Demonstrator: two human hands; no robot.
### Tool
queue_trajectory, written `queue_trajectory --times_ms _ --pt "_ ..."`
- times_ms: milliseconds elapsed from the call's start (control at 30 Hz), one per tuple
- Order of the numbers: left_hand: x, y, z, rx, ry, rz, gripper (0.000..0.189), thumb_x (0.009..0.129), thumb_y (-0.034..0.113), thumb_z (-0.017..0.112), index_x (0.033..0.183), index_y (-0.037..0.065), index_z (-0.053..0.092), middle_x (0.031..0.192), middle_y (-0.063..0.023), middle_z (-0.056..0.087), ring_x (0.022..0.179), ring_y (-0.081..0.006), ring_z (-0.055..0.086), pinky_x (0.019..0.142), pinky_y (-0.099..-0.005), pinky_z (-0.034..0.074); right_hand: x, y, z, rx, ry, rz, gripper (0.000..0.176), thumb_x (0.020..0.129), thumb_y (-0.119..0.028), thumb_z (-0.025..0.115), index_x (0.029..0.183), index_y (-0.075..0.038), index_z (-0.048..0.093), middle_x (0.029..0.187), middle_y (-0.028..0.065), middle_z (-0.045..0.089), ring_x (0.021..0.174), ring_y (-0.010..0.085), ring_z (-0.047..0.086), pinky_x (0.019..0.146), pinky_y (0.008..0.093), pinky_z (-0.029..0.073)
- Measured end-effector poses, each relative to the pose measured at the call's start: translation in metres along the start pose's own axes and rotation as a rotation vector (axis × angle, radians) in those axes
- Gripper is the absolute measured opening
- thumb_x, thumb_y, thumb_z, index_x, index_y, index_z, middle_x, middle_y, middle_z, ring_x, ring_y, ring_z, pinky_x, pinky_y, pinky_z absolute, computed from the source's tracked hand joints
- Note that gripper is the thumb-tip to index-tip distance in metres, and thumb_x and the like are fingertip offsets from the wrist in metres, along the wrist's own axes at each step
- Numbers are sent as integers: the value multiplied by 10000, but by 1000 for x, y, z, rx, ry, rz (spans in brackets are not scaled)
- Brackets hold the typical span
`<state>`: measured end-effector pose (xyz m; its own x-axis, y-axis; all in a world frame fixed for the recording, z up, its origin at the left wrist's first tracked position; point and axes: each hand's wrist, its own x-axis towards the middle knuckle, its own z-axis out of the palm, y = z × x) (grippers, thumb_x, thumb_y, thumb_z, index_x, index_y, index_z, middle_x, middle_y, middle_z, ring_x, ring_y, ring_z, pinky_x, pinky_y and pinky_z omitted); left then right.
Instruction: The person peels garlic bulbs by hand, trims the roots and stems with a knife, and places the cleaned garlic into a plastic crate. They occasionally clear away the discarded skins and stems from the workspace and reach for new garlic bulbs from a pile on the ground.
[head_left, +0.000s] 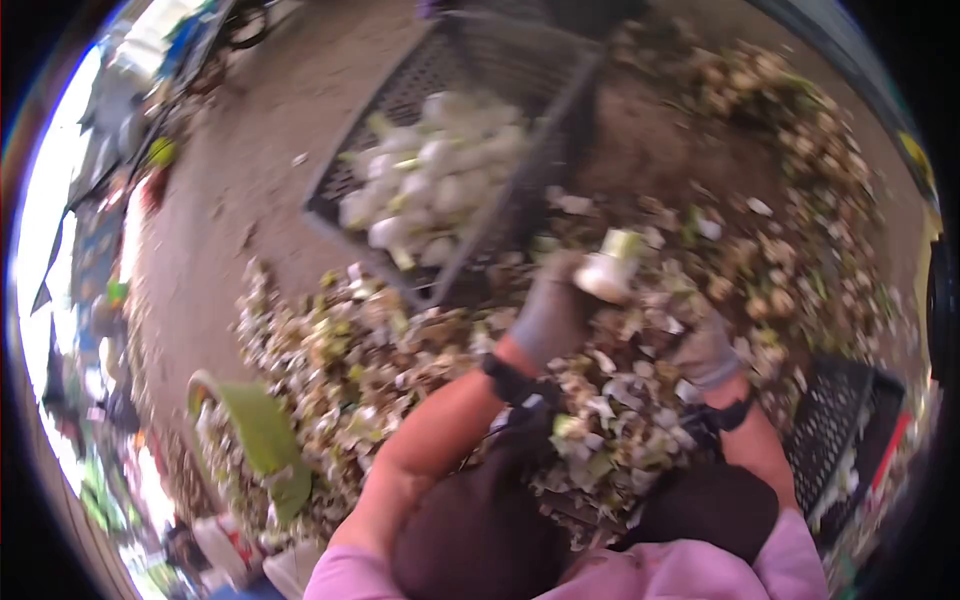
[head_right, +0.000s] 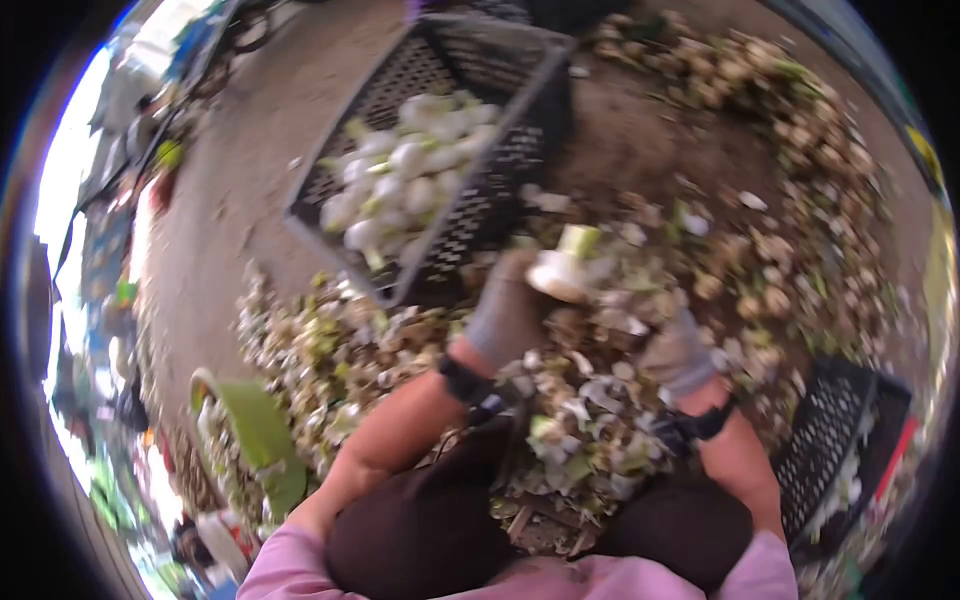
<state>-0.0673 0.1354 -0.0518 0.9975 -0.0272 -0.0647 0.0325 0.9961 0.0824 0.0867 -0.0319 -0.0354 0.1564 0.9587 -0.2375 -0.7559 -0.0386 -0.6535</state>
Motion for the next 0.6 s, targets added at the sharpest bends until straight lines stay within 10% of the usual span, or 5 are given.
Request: queue_trajectory --times_ms 33,67,300,400,600 --pt "7 -7 28 227 494 209 527 931 414 431 1216 -13 550 1003 -115 658 823 -222 643 765 -359 528 -4 1 0 202 -68 29 379 932 -292 631 1203 -32 581 990 40 652 871 183 631 788 330 519" --pt "-4 -1 26 223 457 81 522 923 413 443 1206 -12 554 1001 -100 656 830 -211 632 773 -371 517 2 1 -8 514 -397 127 428 953 -358 617 1221 -27 588 1030 41 667 904 191 645 808 325 511" --pt "2 -26 54 697 296 355 632 739 45 580 1348 17 409 1255 -117 548 1109 -234 582 949 -343 491 -2 -20 -21 -1254 152 -378 635 891 -447 686 1308 -1 513 1053 39 643 1000 105 591 841 283 509" --pt "9 -29 47 1101 305 396 700 695 -28 537 1373 6 365 1241 -117 532 1100 -195 565 931 -311 489 -10 -28 8 -592 57 -449 698 917 -357 684 1452 -41 367 1149 32 598 987 106 579 854 273 501" --pt "14 -43 54 1921 336 605 835 697 17 719 1409 -10 285 1203 -134 578 971 -220 628 867 -326 513 -8 -22 11 -422 73 -188 351 920 -198 664 1208 -1 626 1114 39 657 1035 112 606 890 271 497"
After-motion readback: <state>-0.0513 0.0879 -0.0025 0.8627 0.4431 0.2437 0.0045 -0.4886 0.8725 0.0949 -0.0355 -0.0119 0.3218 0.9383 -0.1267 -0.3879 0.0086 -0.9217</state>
